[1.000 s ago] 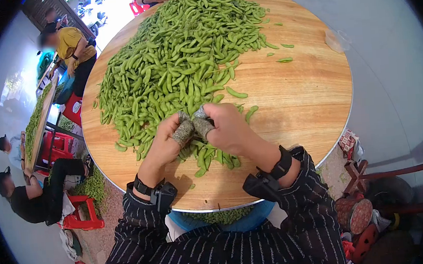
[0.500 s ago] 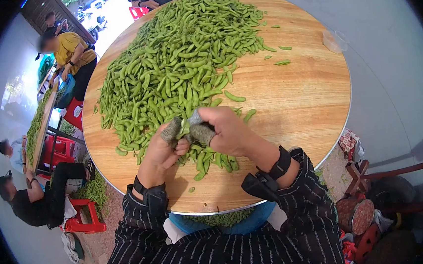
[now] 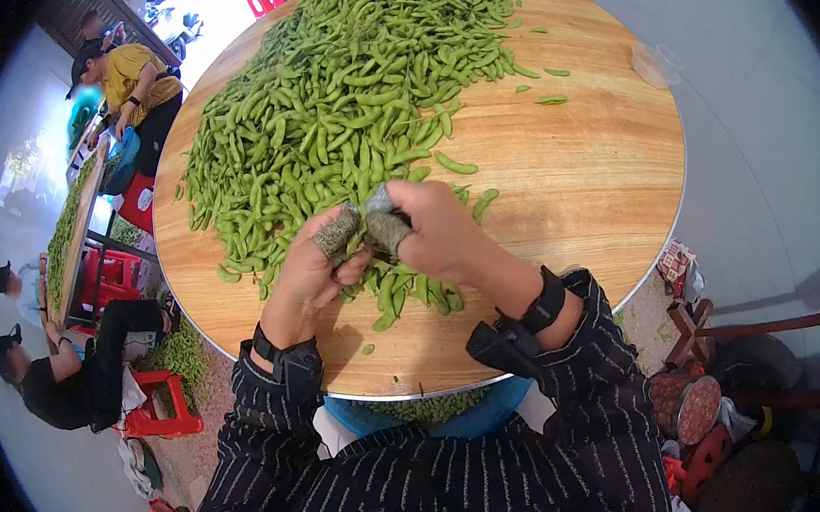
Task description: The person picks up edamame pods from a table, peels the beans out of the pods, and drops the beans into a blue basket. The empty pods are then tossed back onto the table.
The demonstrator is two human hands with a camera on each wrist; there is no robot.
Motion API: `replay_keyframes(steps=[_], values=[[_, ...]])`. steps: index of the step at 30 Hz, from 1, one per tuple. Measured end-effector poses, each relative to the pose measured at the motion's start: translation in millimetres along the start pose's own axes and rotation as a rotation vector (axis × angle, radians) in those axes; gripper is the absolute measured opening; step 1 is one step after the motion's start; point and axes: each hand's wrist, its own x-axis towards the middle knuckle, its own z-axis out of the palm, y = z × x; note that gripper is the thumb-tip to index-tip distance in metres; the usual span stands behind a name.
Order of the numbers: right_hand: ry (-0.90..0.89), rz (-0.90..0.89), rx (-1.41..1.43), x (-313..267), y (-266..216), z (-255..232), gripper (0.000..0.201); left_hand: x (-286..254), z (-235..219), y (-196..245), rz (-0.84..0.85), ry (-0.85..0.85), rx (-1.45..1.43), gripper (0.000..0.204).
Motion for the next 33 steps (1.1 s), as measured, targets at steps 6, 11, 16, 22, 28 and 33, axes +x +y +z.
replay_keyframes(steps=[6,11,16,22,28,33], values=[[0.044,0.189,0.238,1.5,-13.6,-2.7,0.004,7.0,2.7,-11.9,0.223,0.195,0.536,0.008],[0.063,-0.099,-0.158,-1.3,-8.8,1.5,0.003,0.6,4.4,1.4,0.044,0.124,0.189,0.017],[0.063,0.230,0.359,2.4,-13.0,-0.9,0.005,1.4,1.0,5.9,-0.079,0.047,-0.113,0.021],[0.105,-0.092,0.055,0.5,0.1,2.2,0.005,2.2,-1.6,6.2,-0.067,0.017,-0.023,0.013],[0.099,-0.084,0.123,-0.8,-7.6,3.4,0.009,3.5,-9.6,5.8,-0.042,-0.083,0.008,0.011],[0.078,-0.215,-0.189,-3.8,-18.5,3.7,0.010,1.4,-7.6,4.5,0.083,-0.043,0.272,0.012]])
